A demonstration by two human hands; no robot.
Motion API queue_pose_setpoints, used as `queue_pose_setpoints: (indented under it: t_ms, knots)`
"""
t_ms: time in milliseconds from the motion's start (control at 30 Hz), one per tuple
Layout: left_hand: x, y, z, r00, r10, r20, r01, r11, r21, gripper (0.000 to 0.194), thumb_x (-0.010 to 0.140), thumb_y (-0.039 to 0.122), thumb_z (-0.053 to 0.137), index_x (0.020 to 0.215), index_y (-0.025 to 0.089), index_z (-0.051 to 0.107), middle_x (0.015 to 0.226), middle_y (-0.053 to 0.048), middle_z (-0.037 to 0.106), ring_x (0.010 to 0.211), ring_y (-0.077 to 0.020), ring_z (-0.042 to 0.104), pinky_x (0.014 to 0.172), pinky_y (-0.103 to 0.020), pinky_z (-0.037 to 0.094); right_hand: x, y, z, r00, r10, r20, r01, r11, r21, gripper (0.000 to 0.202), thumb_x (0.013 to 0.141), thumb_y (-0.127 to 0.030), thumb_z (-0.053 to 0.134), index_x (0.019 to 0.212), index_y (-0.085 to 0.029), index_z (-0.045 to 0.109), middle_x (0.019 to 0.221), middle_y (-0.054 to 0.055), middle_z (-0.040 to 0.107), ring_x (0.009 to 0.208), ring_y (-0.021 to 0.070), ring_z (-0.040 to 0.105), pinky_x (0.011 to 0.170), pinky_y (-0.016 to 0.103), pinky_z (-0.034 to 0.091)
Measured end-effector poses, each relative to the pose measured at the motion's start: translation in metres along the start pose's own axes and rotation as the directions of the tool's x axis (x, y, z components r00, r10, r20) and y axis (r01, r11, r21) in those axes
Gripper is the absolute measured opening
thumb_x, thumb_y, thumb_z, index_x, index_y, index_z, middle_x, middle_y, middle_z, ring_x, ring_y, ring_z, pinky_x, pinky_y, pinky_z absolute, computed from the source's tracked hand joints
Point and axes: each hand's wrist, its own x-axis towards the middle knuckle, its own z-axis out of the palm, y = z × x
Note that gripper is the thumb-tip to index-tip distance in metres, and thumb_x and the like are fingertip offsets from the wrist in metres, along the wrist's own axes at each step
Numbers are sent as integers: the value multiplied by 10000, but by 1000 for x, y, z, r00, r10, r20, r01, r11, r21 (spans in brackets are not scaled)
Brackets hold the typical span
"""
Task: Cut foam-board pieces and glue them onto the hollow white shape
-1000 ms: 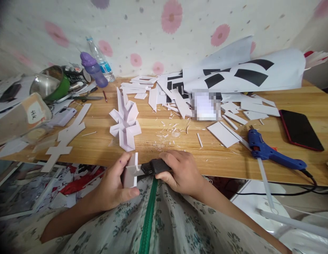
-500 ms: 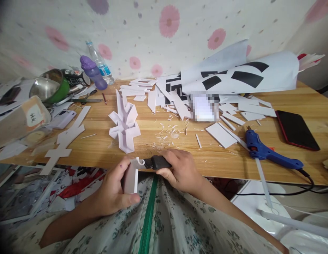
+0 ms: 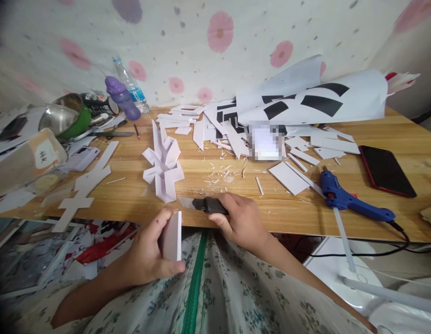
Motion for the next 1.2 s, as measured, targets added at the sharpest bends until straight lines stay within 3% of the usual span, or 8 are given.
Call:
queue_pose_setpoints:
  t_ms: [267,433,633,700,800,933,1067,1200]
  knots:
    - [-3,-7,1,991,-134,-12,133,990,-46,592,669,605,641,1075,195,510,1035,-77,605,934,-247,583,784,-349,454,-3,-5,-4,998,-51,26,48,995,85,455,947,-536,265,959,-168,533,730,58,636,609,164,586,536,270,425]
    - [-2,-6,1,985,-161,-60,159,987,-39,589,659,611,654,1057,198,520,975,-56,611,863,-227,594,731,-324,460,-6,-7,-3,997,-62,49,56,991,122,456,943,-541,272,951,-167,532,727,59,633,618,169,585,552,276,428]
    - [0,-11,1,984,-93,-152,105,992,69,912,519,822,549,1157,178,448,1004,-100,611,909,-274,590,781,-383,461,-3,-13,-9,994,65,89,-82,976,202,378,920,-505,401,1009,-172,555,804,60,659,694,182,613,606,279,439]
    - [0,-12,2,984,-39,-172,63,989,136,819,653,797,453,1179,169,429,1048,-123,588,956,-278,576,814,-401,454,2,-19,-12,970,184,159,-222,937,270,344,893,-481,479,1027,-176,565,854,56,668,741,187,620,633,277,448]
    - [0,-12,6,985,-64,-161,103,964,244,438,879,517,412,1145,170,449,1048,-120,590,977,-263,573,806,-392,456,10,-30,-14,927,266,264,-362,820,443,308,834,-466,574,928,-172,587,793,25,637,706,167,585,601,253,439]
    - [-2,-6,7,981,-142,-130,175,940,294,190,892,300,413,998,174,510,935,-86,613,864,-239,593,721,-361,465,16,-39,-7,912,285,295,-409,671,618,198,790,-345,634,756,-165,557,694,-15,554,633,124,516,566,230,408]
    - [-4,2,-11,991,-129,38,119,972,201,109,866,281,454,830,192,507,865,-56,611,815,-206,587,732,-340,459,17,-42,0,911,270,311,-411,559,720,150,788,-293,638,761,-164,567,674,-25,534,609,108,500,554,227,402]
    - [-7,-2,-26,952,-19,306,98,964,-245,253,822,417,555,942,204,488,1056,-82,627,986,-220,584,855,-358,450,21,-48,-2,923,149,353,-381,457,803,172,830,-330,607,827,-164,564,690,-8,582,619,120,560,564,240,445]
